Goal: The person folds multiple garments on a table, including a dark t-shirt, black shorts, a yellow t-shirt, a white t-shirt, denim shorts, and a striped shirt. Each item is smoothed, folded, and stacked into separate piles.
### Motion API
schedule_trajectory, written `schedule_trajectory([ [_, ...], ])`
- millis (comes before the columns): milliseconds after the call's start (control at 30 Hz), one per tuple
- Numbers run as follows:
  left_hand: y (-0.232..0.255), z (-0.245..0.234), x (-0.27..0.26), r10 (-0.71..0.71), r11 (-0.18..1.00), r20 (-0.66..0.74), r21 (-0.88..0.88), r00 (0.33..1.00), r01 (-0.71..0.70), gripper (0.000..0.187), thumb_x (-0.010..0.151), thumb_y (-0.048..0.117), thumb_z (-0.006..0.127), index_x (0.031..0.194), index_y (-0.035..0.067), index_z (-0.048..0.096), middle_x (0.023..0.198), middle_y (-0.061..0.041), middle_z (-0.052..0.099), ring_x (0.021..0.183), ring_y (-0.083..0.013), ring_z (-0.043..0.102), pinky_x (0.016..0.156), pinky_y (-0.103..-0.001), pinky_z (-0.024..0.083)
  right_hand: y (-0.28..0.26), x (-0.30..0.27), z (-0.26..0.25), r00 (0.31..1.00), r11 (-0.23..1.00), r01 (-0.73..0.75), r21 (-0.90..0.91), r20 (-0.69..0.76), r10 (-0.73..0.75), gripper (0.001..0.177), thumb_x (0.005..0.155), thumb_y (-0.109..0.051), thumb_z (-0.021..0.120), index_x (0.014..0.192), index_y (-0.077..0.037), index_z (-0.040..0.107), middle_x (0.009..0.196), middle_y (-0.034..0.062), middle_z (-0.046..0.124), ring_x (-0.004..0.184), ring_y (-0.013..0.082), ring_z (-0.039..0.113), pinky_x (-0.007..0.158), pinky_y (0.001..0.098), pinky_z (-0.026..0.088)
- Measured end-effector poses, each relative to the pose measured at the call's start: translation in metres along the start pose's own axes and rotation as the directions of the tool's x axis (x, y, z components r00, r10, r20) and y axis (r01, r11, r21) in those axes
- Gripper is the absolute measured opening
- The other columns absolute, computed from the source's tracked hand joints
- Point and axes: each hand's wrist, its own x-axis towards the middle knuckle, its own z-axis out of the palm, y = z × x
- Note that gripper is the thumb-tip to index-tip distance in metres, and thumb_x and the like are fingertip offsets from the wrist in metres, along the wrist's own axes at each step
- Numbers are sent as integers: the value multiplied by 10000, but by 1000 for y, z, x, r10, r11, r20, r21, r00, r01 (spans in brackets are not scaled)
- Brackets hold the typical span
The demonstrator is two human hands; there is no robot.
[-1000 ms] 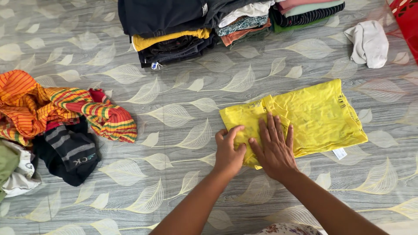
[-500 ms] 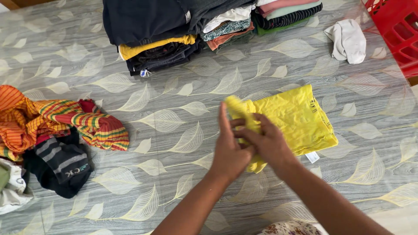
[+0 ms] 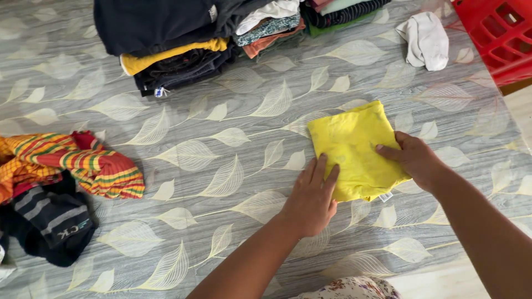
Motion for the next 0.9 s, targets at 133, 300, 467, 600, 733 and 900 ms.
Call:
schedule_trajectory([
  [133,-5,10,-4,-8,1000,42,24,999,7,748,921,256,630,1544,-18,320,1608,-335,168,1454,-502,245,1134,-590,249,10,15,-9,998,998,41,-54,-38,-43,485,897,-194,712,1341,-29,604,1129,108,738,987,203,698,832,350,566],
  [300,2,6,2,-68,993,94,102,993,59,712,971,285,615,1553,2,318,1610,-303,188,1491,-452,224,1204,-600,193,-5,-1,2,825,629,179,-757,-233,-515,730,903,-301,736,1506,-33,425,1411,213,552,1322,358,510,1097,503,420],
  [467,-3,-7,43,-16,985,29,174,999,10,826,936,383,655,1573,15,280,1673,-232,149,1578,-375,122,1267,-540,144,-7,6,43,727,321,356,-878,44,-685,732,1029,-502,429,1594,-55,300,1675,204,232,1559,376,141,1223,576,84],
  [600,-12,-9,65,-153,957,338,285,929,54,1081,845,534,687,1602,53,85,1684,-171,-2,1568,-314,-25,1246,-537,57,2,17,49,802,291,285,-913,61,-594,787,1007,-595,329,1612,-102,232,1699,143,149,1568,334,79,1219,575,29],
  [733,-14,-5,67,-155,964,301,253,941,78,1119,840,588,678,1600,101,17,1685,-146,-56,1558,-293,-64,1225,-578,39,10,23,49,803,324,316,-892,69,-592,789,1009,-599,336,1614,-104,227,1701,151,139,1572,358,92,1231,546,77],
  [900,-15,-9,65,-148,981,348,171,926,93,1098,825,471,737,1600,80,65,1673,-182,-43,1563,-329,-54,1229,-574,53,9,34,39,798,347,349,-870,82,-597,768,993,-562,457,1597,-118,288,1683,186,172,1534,427,141,1193,553,143],
])
